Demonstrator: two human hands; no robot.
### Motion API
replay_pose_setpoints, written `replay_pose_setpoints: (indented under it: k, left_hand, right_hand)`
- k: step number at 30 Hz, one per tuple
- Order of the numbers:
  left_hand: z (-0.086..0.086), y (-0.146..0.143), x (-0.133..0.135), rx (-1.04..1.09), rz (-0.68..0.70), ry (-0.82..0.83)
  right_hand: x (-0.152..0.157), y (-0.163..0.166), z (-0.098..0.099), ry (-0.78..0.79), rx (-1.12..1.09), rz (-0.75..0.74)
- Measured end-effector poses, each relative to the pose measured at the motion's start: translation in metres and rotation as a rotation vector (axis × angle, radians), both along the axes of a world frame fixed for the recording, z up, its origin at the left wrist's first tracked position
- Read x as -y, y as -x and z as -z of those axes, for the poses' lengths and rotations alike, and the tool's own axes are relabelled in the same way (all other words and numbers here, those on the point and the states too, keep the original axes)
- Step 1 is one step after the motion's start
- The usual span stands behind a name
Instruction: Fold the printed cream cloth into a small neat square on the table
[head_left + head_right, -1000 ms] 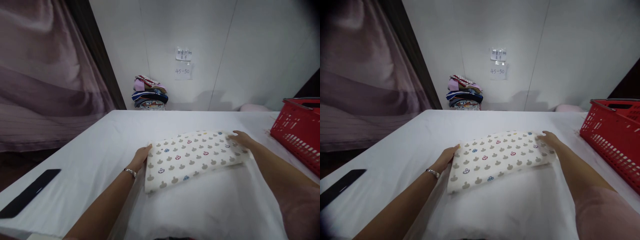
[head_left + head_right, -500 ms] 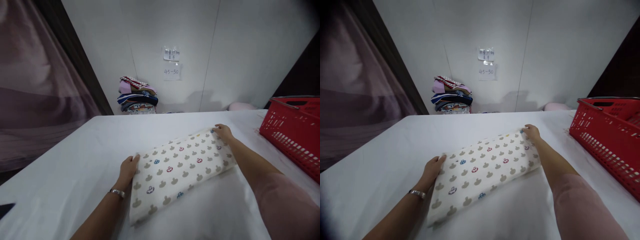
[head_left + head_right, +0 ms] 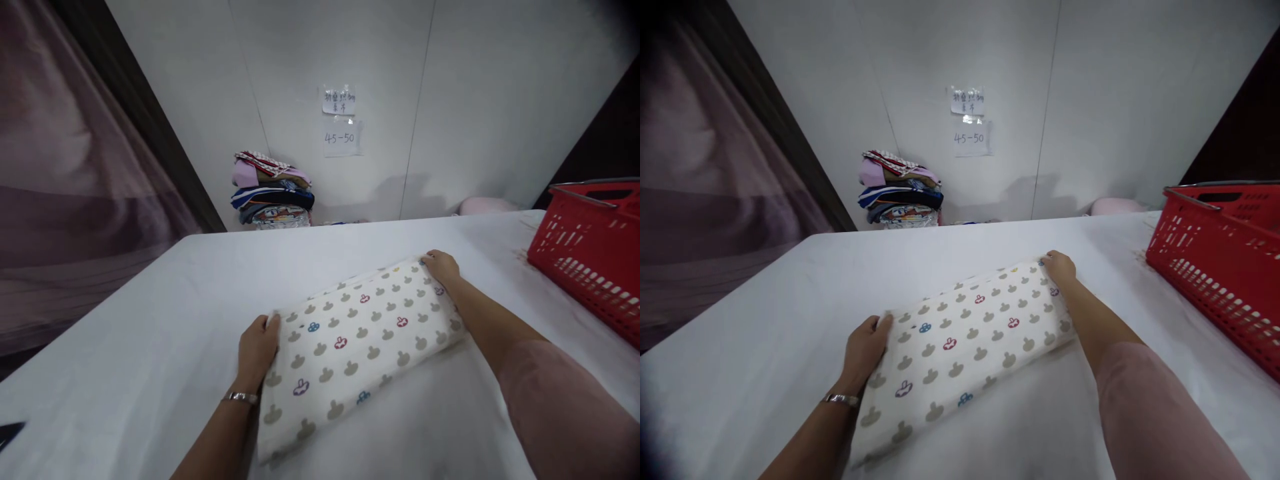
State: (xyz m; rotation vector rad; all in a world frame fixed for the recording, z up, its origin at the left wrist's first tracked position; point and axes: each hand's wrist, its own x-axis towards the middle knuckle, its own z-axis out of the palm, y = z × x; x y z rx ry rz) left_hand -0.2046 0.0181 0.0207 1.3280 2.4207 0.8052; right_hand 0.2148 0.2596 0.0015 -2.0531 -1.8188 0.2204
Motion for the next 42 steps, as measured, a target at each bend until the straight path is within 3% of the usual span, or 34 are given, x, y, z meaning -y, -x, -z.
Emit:
replay_pose_setpoints:
  k: [4, 7, 11, 13, 16, 20, 25, 32, 37, 42]
  left_hand:
    - [-0.006, 0.004, -0.002, -0.179, 0.013, 0.185]
    - [-0.014, 0.001, -0.009, -0.328, 0.053, 0.136]
    - [-0.024, -0.026, -0.034, -0.501, 0.395, -0.040]
    - [-0.025, -0.044, -0.052, -0.468, 0.571, -0.030]
    - [-0.018, -0.065, -0.079, -0.433, 0.701, 0.065]
    - [-0.009, -0.073, -0.098, -0.463, 0.727, 0.101]
    - [-0.008, -0.073, -0.098, -0.496, 0.752, 0.068]
    - [-0.011, -0.076, -0.104, -0.391, 0.723, 0.118]
    - [-0.017, -0.076, -0.109, -0.239, 0.671, 0.173]
    - [-0.012, -0.075, -0.110, -0.114, 0.521, 0.205]
  right_hand:
    - [0.007, 0.005, -0.010, -0.019, 0.056, -0.082]
    - [0.017, 0.021, -0.021, -0.064, 0.090, -0.246]
    - [0.029, 0.063, -0.028, -0.008, 0.076, -0.547]
    - [0.034, 0.086, -0.030, 0.069, 0.121, -0.699]
    - [0.038, 0.111, -0.037, 0.175, 0.300, -0.847]
    - [0.036, 0.122, -0.047, 0.249, 0.493, -0.840]
    - [0.030, 0.126, -0.049, 0.290, 0.536, -0.822]
    - [0.023, 0.122, -0.048, 0.322, 0.436, -0.800]
    - [0.023, 0.114, -0.045, 0.230, 0.305, -0.755]
    - [0.025, 0.112, -0.028, 0.128, 0.222, -0.752]
